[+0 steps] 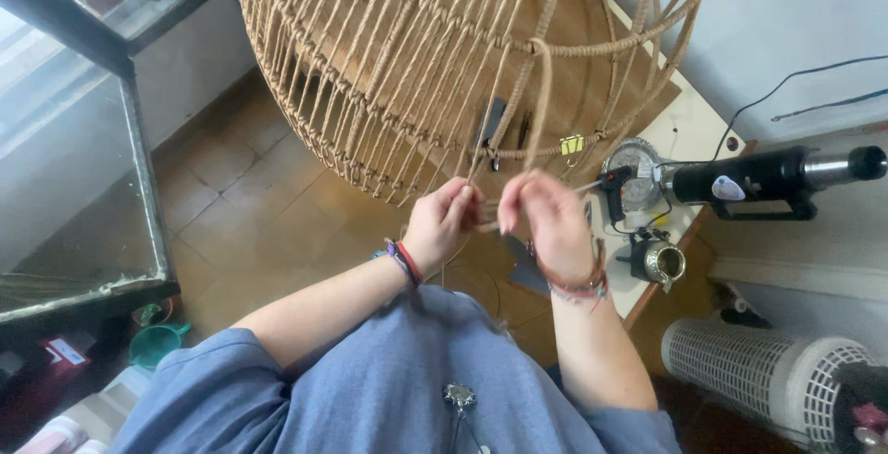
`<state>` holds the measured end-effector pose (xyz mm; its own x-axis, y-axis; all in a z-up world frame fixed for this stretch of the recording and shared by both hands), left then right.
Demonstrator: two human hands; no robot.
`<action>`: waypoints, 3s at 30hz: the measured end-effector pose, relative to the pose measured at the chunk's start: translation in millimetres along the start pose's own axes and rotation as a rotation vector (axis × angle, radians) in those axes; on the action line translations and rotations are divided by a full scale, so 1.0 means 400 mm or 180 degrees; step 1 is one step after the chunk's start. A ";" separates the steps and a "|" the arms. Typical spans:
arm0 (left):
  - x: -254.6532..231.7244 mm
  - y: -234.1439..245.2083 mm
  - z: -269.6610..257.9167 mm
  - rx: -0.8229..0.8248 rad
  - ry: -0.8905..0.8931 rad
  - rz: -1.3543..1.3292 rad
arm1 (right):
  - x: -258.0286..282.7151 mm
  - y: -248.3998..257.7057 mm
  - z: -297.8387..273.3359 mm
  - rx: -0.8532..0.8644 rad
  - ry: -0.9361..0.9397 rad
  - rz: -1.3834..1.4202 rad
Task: The person weaves wicker strands into a large, circular furniture frame, threading the strands through vertical supports and securing them by hand.
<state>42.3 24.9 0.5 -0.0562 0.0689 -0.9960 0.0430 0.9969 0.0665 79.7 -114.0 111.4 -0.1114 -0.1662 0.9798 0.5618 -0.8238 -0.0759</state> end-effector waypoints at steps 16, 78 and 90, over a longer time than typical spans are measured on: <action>0.003 -0.012 0.004 0.0158 0.0050 -0.1319 | -0.071 -0.092 -0.049 0.1023 -0.0856 -0.2505; 0.090 0.005 0.029 0.0231 0.0068 -0.0390 | -0.059 -0.035 0.037 0.0352 -0.0227 0.0066; 0.070 0.017 0.015 0.0203 -0.0172 -0.0058 | -0.061 0.014 0.032 0.0101 -0.0606 -0.0599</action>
<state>47.0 33.3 -27.1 -0.0037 0.0468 -0.9989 0.1058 0.9933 0.0461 96.3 -107.7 89.4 -0.0619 0.0956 0.9935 0.5717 -0.8126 0.1138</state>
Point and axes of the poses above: each hand's wrist, its own z-axis towards the middle knuckle, its own y-axis out of the back of the hand, x = y × z, the point moved 4 cm from there along z, towards the middle knuckle, and after that the axes turned 7 degrees about x, right-handed, at the moved point
